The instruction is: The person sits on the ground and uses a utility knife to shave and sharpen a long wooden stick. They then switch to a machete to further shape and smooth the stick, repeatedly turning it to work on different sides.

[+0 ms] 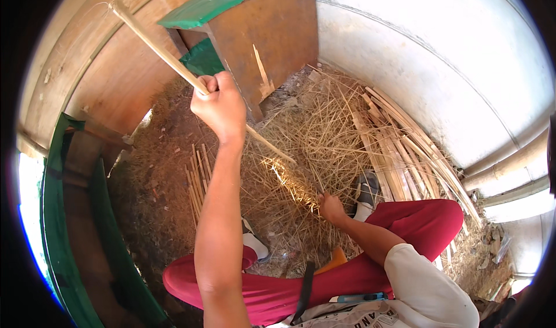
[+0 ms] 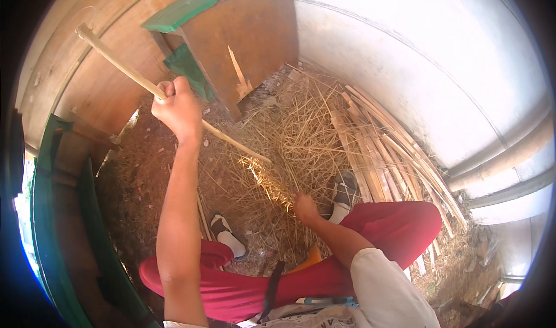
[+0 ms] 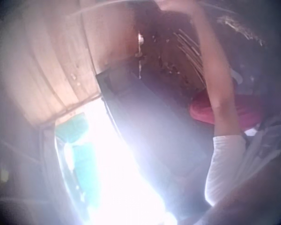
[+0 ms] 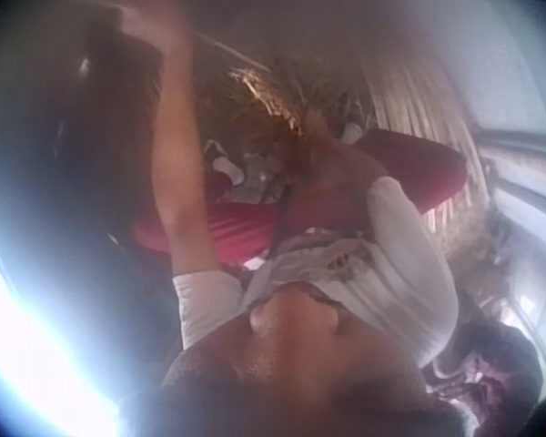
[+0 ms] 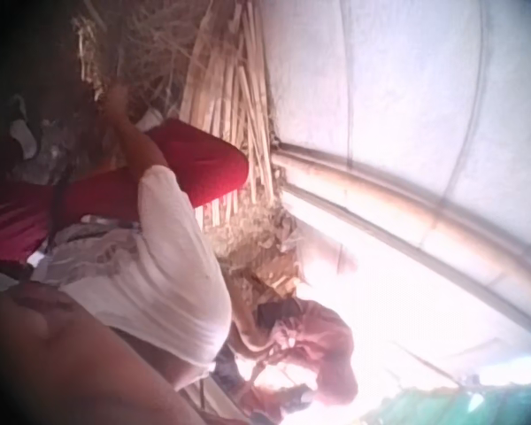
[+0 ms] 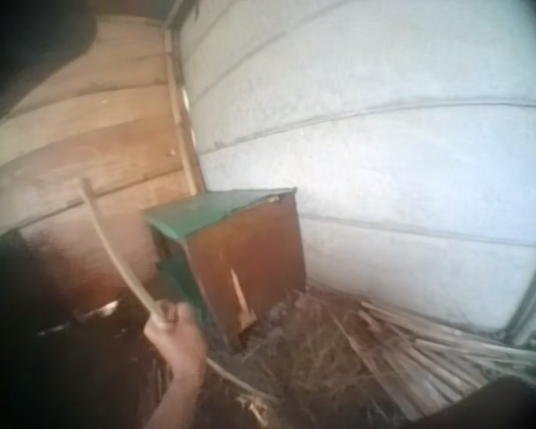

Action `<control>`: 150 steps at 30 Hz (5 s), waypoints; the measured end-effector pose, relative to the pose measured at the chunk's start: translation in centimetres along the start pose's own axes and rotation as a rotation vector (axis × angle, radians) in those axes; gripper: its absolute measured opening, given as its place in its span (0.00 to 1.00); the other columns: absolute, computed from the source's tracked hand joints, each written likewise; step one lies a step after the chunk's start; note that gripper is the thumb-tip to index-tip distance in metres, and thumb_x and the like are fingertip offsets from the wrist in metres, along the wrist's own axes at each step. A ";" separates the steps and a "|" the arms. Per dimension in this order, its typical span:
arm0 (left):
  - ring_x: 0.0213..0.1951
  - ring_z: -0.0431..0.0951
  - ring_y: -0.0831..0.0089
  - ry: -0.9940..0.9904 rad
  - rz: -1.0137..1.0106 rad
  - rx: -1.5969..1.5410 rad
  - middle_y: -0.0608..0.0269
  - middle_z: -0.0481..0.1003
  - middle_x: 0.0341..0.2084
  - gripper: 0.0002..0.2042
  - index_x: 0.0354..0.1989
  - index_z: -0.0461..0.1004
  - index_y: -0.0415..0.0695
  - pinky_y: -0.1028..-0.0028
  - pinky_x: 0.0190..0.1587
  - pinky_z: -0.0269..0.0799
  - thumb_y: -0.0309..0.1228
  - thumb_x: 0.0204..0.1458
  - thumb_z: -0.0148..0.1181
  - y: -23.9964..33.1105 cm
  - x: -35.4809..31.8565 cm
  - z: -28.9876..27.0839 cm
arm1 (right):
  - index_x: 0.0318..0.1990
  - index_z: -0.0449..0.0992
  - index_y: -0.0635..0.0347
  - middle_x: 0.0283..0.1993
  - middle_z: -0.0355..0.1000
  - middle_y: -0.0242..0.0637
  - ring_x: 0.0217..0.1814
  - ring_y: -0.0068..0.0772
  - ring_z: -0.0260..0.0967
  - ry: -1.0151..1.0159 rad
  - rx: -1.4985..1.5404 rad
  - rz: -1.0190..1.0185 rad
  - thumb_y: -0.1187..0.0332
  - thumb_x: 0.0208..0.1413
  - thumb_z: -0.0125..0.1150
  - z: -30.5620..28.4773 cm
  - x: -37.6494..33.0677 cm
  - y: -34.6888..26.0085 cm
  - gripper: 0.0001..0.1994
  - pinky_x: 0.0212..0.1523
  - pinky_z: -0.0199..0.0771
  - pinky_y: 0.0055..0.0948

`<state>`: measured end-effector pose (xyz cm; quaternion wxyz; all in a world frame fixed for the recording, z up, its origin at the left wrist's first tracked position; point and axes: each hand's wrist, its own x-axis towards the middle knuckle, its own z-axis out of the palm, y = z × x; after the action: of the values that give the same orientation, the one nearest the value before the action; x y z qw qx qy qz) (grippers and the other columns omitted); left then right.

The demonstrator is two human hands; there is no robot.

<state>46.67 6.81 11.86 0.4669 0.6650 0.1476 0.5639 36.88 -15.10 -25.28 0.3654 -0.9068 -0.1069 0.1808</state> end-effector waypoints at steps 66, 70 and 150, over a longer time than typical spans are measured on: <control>0.11 0.56 0.85 -0.012 -0.086 -0.195 0.69 0.58 0.09 0.18 0.19 0.49 0.49 0.80 0.13 0.52 0.18 0.52 0.50 1.2 -1.1 -7.8 | 0.31 0.77 0.72 0.17 0.68 0.52 0.16 0.50 0.65 0.124 0.209 -0.015 0.56 0.67 0.49 0.2 -1.4 -1.7 0.24 0.23 0.63 0.50; 0.11 0.56 0.85 -0.011 -0.101 -0.233 0.69 0.58 0.09 0.18 0.19 0.49 0.49 0.80 0.13 0.52 0.17 0.52 0.50 1.3 -1.0 -7.9 | 0.32 0.77 0.71 0.22 0.72 0.54 0.26 0.55 0.73 -0.157 -0.023 0.172 0.57 0.68 0.48 0.8 -1.9 1.1 0.23 0.31 0.70 0.53; 0.15 0.61 0.84 -0.419 -0.141 -0.225 0.69 0.65 0.17 0.12 0.30 0.60 0.45 0.80 0.16 0.57 0.35 0.66 0.50 5.2 -0.3 0.7 | 0.40 0.81 0.65 0.11 0.49 0.22 0.10 0.20 0.44 -0.140 0.550 0.002 0.50 0.70 0.43 -20.9 -3.8 -18.1 0.26 0.15 0.47 0.31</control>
<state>45.46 3.52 15.83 0.5965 0.6994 0.0297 0.3926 40.79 -16.57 2.33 0.5893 -0.7591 -0.0778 0.2654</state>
